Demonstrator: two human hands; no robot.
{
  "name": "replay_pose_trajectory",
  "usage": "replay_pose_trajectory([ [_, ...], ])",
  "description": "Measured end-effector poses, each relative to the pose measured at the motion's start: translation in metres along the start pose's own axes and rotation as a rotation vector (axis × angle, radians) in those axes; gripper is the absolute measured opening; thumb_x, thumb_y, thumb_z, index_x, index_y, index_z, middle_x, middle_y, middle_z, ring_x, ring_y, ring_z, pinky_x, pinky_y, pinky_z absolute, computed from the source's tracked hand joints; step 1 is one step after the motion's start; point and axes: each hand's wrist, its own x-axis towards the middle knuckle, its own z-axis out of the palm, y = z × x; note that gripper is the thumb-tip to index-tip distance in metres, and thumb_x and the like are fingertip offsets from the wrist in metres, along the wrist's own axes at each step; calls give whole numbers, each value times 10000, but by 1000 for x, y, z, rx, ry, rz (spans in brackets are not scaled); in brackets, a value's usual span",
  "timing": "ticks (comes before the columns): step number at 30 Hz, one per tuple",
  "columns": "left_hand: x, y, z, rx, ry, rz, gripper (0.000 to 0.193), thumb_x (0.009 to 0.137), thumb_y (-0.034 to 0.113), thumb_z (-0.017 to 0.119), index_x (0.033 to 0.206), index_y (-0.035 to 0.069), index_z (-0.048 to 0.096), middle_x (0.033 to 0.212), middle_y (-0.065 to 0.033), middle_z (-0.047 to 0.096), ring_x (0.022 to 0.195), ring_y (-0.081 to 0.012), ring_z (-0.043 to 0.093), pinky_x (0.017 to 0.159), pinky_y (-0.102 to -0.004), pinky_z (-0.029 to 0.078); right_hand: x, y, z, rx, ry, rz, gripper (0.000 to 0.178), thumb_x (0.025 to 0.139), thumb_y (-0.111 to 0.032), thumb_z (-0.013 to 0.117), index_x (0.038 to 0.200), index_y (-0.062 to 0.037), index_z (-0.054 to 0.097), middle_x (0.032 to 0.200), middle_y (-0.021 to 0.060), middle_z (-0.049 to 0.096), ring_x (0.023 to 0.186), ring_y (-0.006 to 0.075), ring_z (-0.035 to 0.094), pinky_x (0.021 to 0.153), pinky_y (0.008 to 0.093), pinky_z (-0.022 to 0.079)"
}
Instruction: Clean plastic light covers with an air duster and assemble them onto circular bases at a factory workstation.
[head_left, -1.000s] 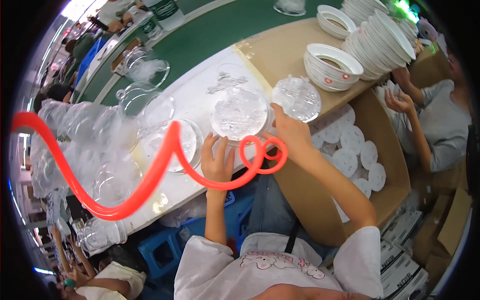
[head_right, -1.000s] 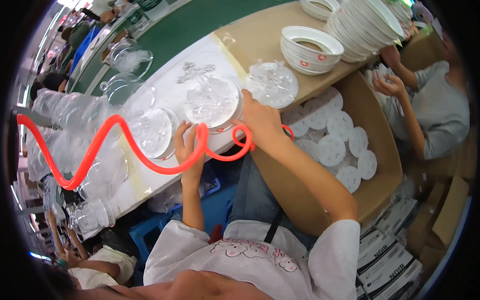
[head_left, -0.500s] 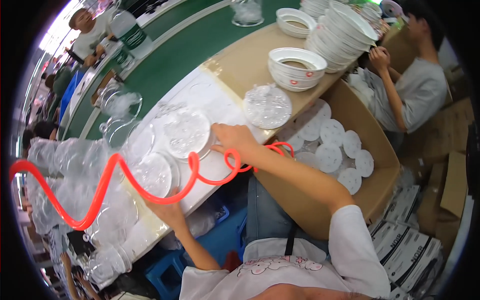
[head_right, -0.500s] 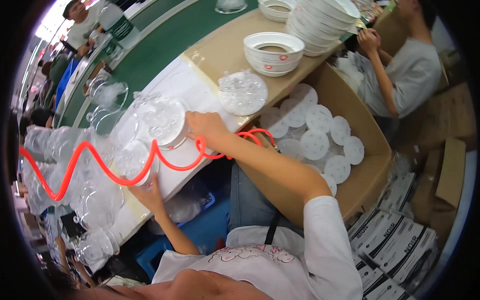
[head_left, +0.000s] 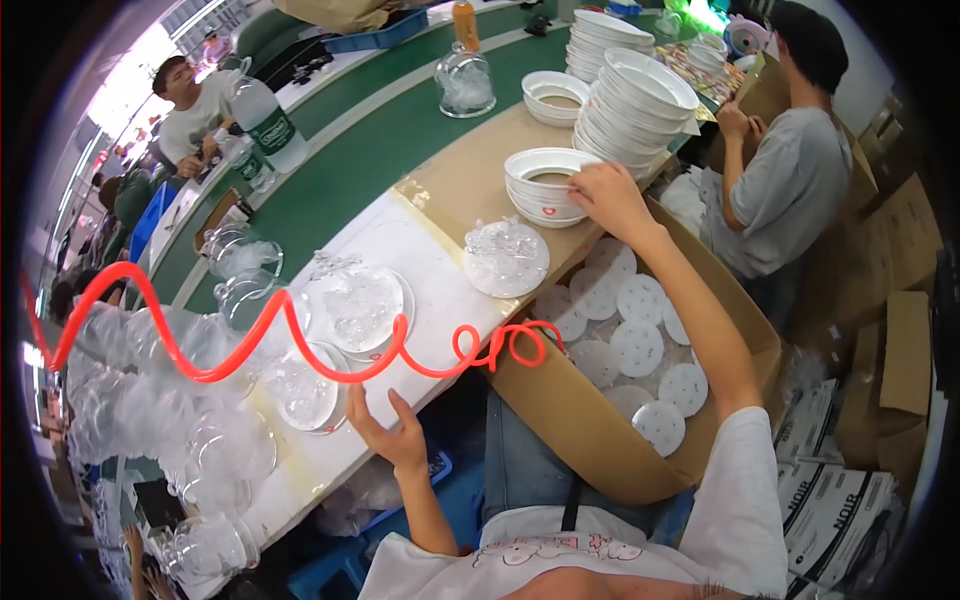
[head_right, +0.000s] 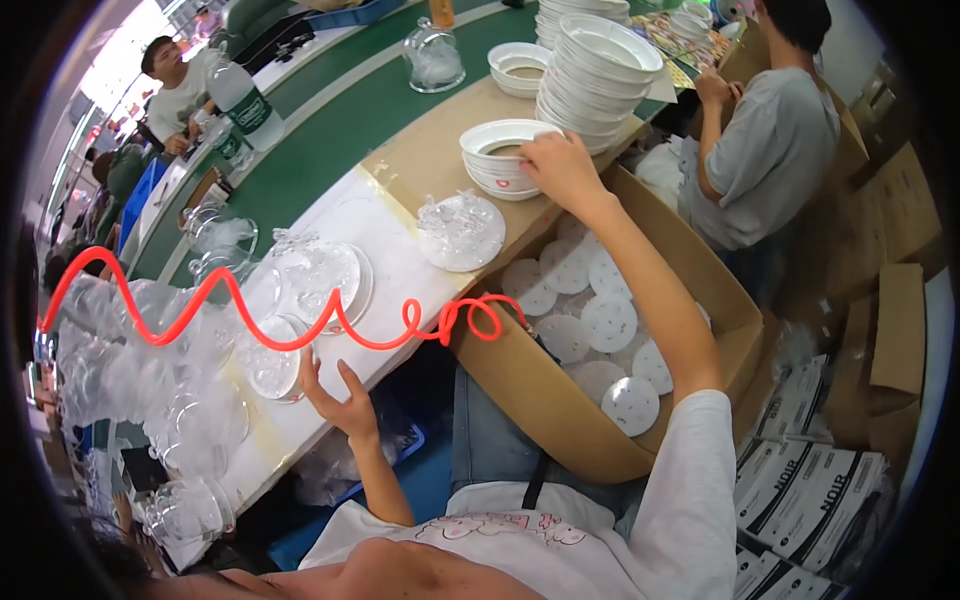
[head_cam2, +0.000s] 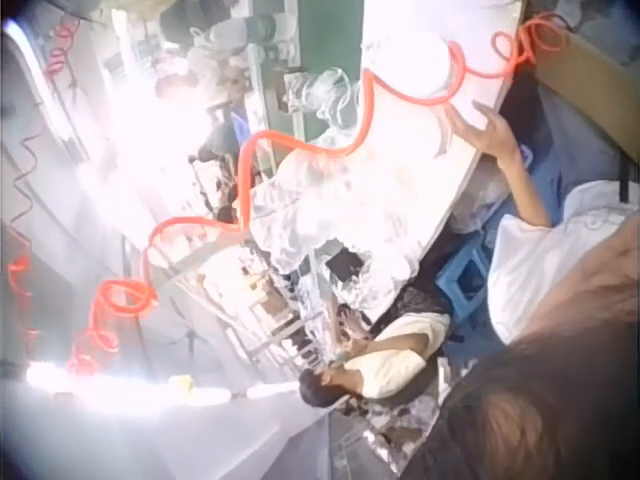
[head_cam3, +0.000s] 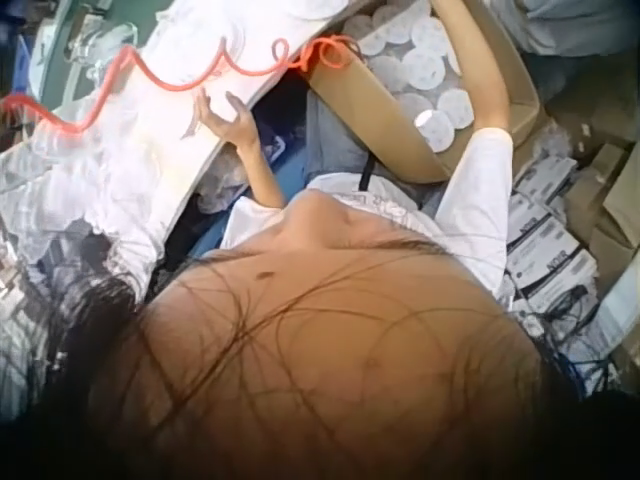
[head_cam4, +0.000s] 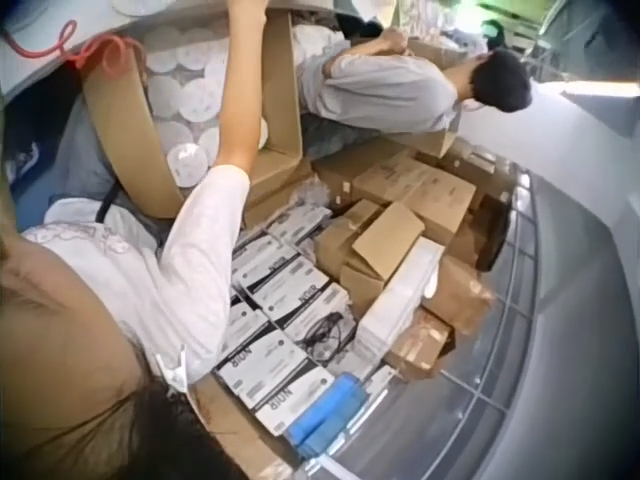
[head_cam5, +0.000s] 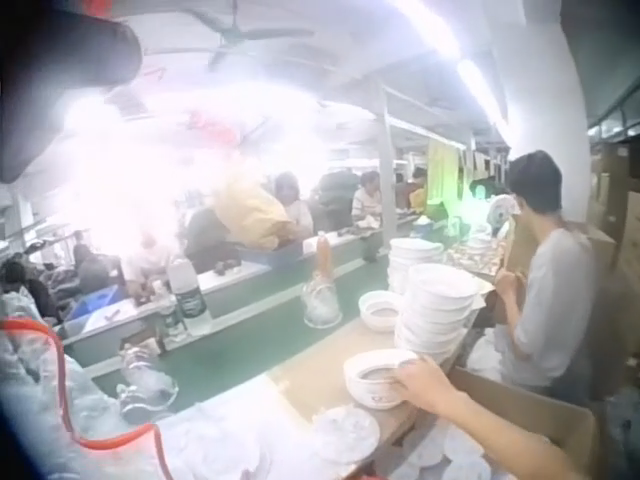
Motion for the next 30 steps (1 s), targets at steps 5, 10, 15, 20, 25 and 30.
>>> replay_pose_trajectory([
  [5, 10, -5, -3, -81, 1, -8, 346, 793, -46, 536, 1135, -25, 486, 1133, -156, 532, 1020, -267, 534, 788, -337, 471, 12, 9, -9, 197, 83, -12, 231, 830, -229, 568, 974, -57, 620, 891, 98, 636, 850, 238, 596, 903, 344, 384],
  [10, 34, -17, -2, -188, -33, -116, 286, 781, -43, 545, 1065, -18, 539, 1024, -137, 565, 900, -242, 555, 731, -326, 468, 9, -10, -58, 958, 185, 136, 248, 836, -149, 592, 1043, -11, 587, 908, 63, 625, 841, 97, 555, 805, 217, 405],
  [15, 90, -2, 22, -407, -87, -176, 277, 773, -41, 564, 1047, -2, 552, 1027, -111, 563, 925, -208, 579, 749, -291, 488, -18, -64, -90, 1692, 156, 279, 243, 851, -173, 595, 1050, -36, 567, 925, 2, 598, 854, 66, 544, 764, 228, 422],
  [20, 111, 48, 55, -395, -203, 251, 440, 632, 27, 738, 1039, 23, 571, 1066, -132, 548, 1045, -282, 516, 862, -375, 432, -46, -100, -71, 2242, 108, 326, 269, 870, -131, 560, 1121, -77, 480, 1015, 4, 592, 930, 102, 564, 819, 280, 449],
  [25, 105, 89, 43, -602, -380, 253, 636, 517, 181, 821, 1080, 34, 564, 1095, -130, 540, 1097, -314, 469, 912, -400, 385, -60, -124, -50, 2351, 86, 264, 314, 863, -110, 568, 1147, -78, 441, 1110, 50, 554, 1031, 140, 531, 899, 319, 426],
  [30, 85, 83, 51, -487, -418, 264, 542, 601, 58, 768, 1089, 1, 539, 1030, -132, 593, 974, -256, 553, 914, -354, 386, -56, -153, -41, 2262, 71, 206, 357, 837, -124, 610, 1144, -72, 436, 1095, 61, 538, 1018, 144, 511, 915, 305, 393],
])
